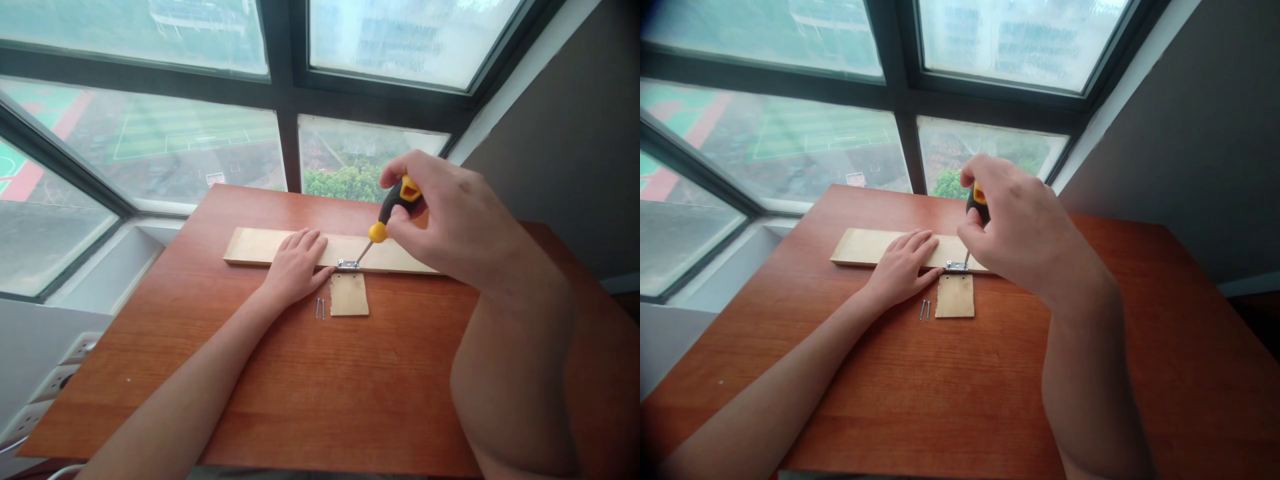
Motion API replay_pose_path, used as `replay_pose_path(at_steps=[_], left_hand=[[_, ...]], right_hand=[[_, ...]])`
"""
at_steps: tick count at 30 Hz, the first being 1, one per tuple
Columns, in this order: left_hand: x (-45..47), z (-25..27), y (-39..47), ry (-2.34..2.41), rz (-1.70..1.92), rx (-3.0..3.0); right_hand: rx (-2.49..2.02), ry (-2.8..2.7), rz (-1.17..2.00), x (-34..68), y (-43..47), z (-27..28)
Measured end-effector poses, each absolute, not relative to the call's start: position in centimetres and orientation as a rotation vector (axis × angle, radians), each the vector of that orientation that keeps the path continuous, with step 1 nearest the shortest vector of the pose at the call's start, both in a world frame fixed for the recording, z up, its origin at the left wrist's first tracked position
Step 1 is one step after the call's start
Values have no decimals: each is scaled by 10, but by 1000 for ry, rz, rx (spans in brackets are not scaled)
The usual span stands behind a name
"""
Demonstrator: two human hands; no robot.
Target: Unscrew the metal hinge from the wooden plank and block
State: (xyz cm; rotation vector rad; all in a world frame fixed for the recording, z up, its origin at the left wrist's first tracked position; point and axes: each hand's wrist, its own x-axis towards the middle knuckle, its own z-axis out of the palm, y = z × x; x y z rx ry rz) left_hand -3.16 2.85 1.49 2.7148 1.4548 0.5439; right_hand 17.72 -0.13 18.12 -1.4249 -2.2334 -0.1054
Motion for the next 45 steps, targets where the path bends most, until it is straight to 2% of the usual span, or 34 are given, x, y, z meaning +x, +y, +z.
replay_pose_path(at_steps=[2, 7, 13, 19, 25, 38, 45], left_hand=[[-32, 15, 28, 1455, 538, 2718], [-32, 16, 28, 1447, 542, 2719], [-32, 16, 28, 1441, 558, 2704], [-32, 16, 28, 1444, 561, 2689], [-31, 15, 28, 1453, 551, 2703], [-32, 16, 28, 1442, 559, 2685], [-32, 15, 28, 1449, 553, 2694]], right_hand=[[-1419, -2245, -75, 177, -1, 181], [-1589, -2102, -247, 178, 2, 180], [-1410, -2210, -120, 180, -1, 183], [-1571, -2121, -222, 178, 2, 180], [-1434, -2216, -155, 178, -1, 182], [-1519, -2103, -250, 179, 4, 179], [-1356, -2260, -76, 184, -1, 184]])
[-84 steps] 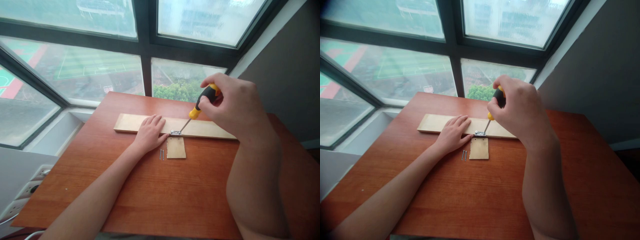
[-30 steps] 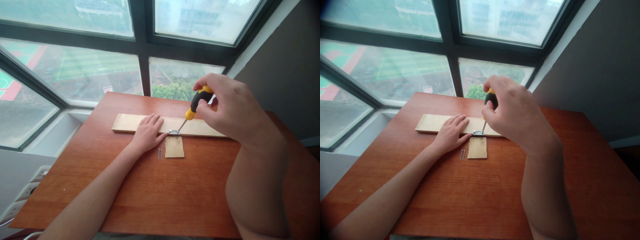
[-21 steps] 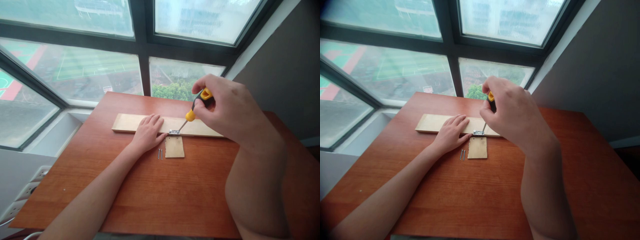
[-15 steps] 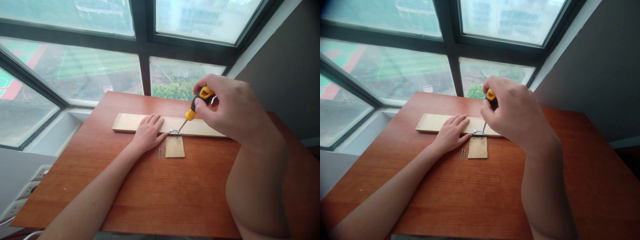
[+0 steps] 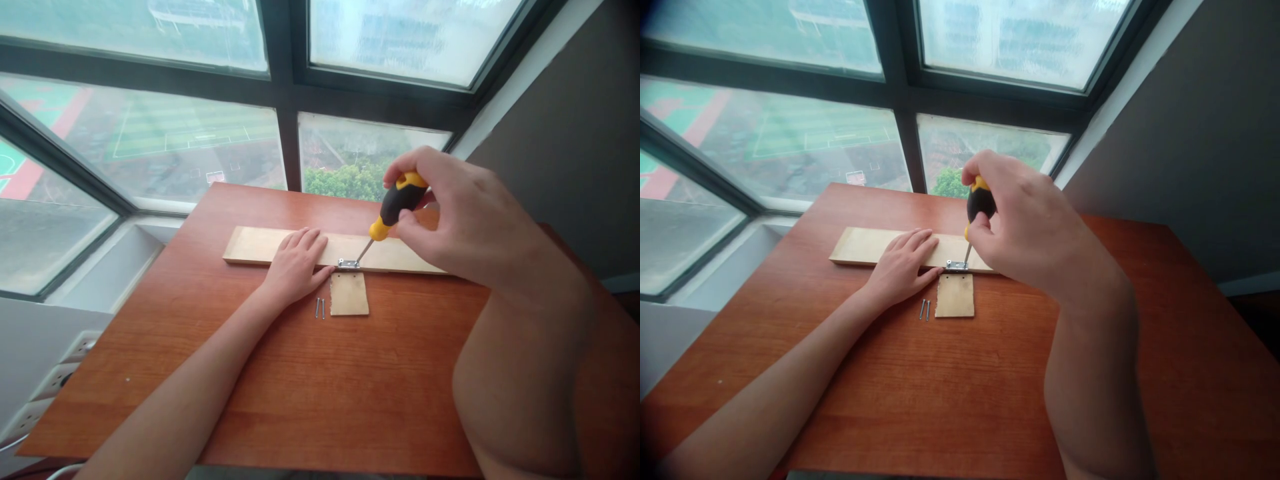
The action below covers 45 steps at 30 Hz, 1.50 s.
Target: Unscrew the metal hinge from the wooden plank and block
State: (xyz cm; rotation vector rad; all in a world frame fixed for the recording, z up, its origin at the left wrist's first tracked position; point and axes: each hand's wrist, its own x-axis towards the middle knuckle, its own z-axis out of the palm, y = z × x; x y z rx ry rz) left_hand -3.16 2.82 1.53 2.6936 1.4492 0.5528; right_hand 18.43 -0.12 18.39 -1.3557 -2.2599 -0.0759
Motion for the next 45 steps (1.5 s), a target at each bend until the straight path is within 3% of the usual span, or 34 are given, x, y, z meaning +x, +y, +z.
replay_pose_path(at_steps=[7, 13, 45], left_hand=[[-32, 15, 28, 1452, 553, 2691], [-31, 15, 28, 1444, 561, 2684], [-32, 16, 28, 1456, 544, 2715]], right_hand=[[-1538, -2139, -202, 180, 2, 182], [-1375, -2228, -46, 179, 0, 184], [-1451, -2176, -108, 181, 2, 183]])
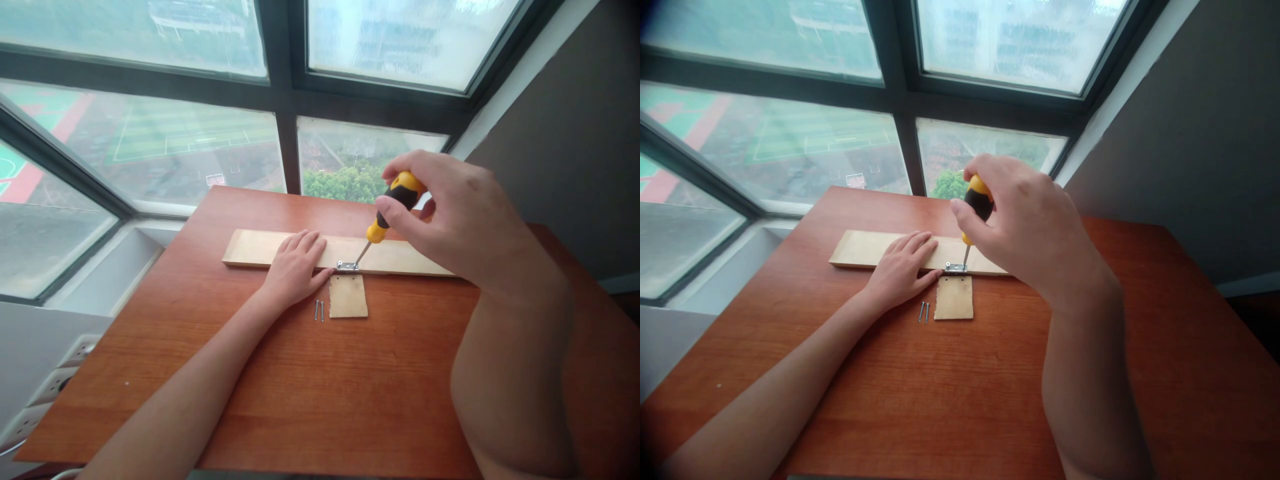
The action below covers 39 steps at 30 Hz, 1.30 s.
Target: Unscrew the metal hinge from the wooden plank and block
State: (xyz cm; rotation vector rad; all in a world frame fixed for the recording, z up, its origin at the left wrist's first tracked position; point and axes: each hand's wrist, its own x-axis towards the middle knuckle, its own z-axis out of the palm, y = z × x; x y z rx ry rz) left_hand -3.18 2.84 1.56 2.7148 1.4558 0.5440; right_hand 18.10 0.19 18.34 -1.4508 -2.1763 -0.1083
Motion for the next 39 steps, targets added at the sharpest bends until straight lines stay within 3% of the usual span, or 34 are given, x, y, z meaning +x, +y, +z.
replay_pose_path(at_steps=[17, 25, 32, 39], left_hand=[[-32, 15, 29, 1462, 523, 2724], [-32, 16, 29, 1462, 522, 2734], [-31, 15, 29, 1465, 535, 2723], [-31, 14, 28, 1473, 561, 2686]], right_hand=[[-1562, -2091, -167, 183, 5, 180], [-1314, -2207, -77, 182, 2, 183], [-1574, -2039, -226, 180, 7, 179], [-1371, -2137, -74, 180, 5, 181]])
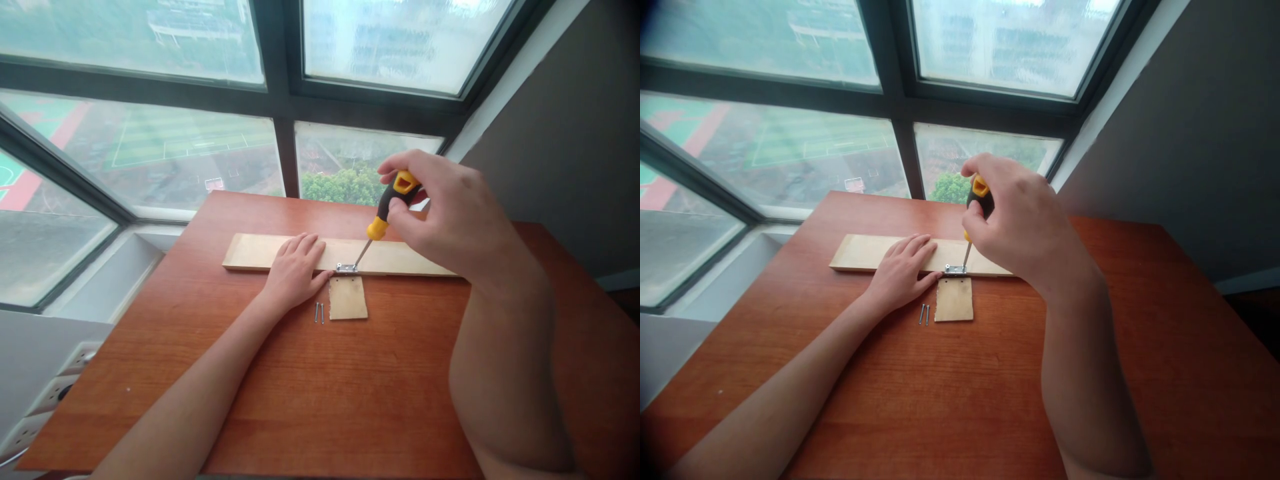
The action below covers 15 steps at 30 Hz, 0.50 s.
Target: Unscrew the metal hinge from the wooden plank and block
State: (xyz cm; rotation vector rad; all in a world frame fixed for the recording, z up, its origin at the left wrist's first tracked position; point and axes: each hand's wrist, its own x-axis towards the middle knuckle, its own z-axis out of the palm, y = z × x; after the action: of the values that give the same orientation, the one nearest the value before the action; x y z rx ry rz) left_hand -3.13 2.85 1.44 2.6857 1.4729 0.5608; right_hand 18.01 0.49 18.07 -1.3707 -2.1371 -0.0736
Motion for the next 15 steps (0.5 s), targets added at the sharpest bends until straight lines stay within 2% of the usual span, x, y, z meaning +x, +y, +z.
replay_pose_path(at_steps=[7, 15], left_hand=[[-29, 14, 33, 1501, 577, 2662], [-28, 21, 45, 1437, 516, 2735]], right_hand=[[-1536, -2014, -235, 178, 7, 179], [-1315, -2113, -176, 177, 11, 176]])
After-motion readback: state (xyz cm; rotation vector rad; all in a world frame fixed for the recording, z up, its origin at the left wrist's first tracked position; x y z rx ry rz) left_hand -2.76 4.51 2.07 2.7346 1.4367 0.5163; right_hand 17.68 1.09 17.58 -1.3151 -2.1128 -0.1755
